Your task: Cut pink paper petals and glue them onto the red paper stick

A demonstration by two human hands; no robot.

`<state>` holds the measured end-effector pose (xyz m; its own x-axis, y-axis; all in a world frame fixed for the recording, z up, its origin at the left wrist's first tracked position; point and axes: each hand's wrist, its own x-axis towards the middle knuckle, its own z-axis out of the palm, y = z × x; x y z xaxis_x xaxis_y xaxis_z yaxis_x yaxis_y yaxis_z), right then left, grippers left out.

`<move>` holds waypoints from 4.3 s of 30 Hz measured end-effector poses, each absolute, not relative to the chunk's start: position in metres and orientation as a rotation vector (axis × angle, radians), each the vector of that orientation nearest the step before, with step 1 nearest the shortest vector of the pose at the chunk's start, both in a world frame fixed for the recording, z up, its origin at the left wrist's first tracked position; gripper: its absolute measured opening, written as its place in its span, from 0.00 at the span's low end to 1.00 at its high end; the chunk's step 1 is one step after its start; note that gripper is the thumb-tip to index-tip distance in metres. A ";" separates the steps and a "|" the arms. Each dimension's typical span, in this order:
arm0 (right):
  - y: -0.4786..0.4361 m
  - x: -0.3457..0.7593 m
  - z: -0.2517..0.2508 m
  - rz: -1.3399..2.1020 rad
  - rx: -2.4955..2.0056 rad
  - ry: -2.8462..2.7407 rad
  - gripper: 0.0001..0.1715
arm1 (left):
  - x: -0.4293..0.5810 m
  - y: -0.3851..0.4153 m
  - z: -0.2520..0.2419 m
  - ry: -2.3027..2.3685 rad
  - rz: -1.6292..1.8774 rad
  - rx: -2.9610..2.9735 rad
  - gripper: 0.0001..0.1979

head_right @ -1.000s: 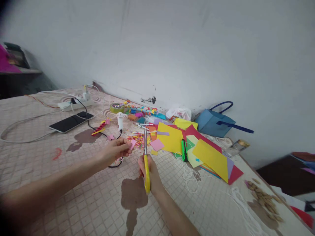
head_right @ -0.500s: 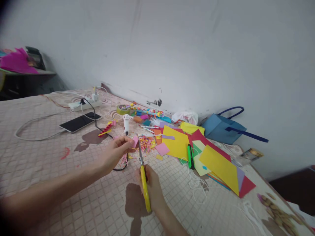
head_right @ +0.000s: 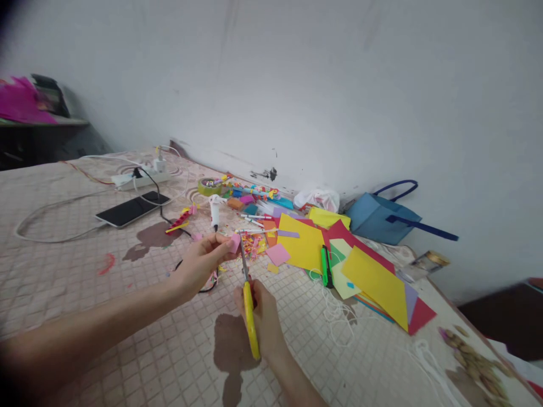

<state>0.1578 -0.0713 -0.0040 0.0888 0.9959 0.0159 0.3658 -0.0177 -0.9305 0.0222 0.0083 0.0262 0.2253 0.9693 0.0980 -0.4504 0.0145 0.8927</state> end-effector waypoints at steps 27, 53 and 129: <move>-0.070 0.158 -0.009 0.941 -1.526 -1.401 0.17 | 0.024 0.001 0.029 0.657 1.243 0.832 0.10; -0.070 0.158 -0.010 0.911 -1.563 -1.406 0.19 | 0.021 0.004 0.023 0.628 1.243 0.829 0.08; -0.071 0.170 -0.007 1.051 -1.579 -1.446 0.21 | 0.006 0.024 0.030 0.514 1.133 0.931 0.11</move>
<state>0.1705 -0.0708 -0.0074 0.0296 0.9957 -0.0875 0.3912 -0.0922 -0.9157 0.0061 0.0241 0.0299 0.3699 0.9238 0.0990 -0.5341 0.1242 0.8363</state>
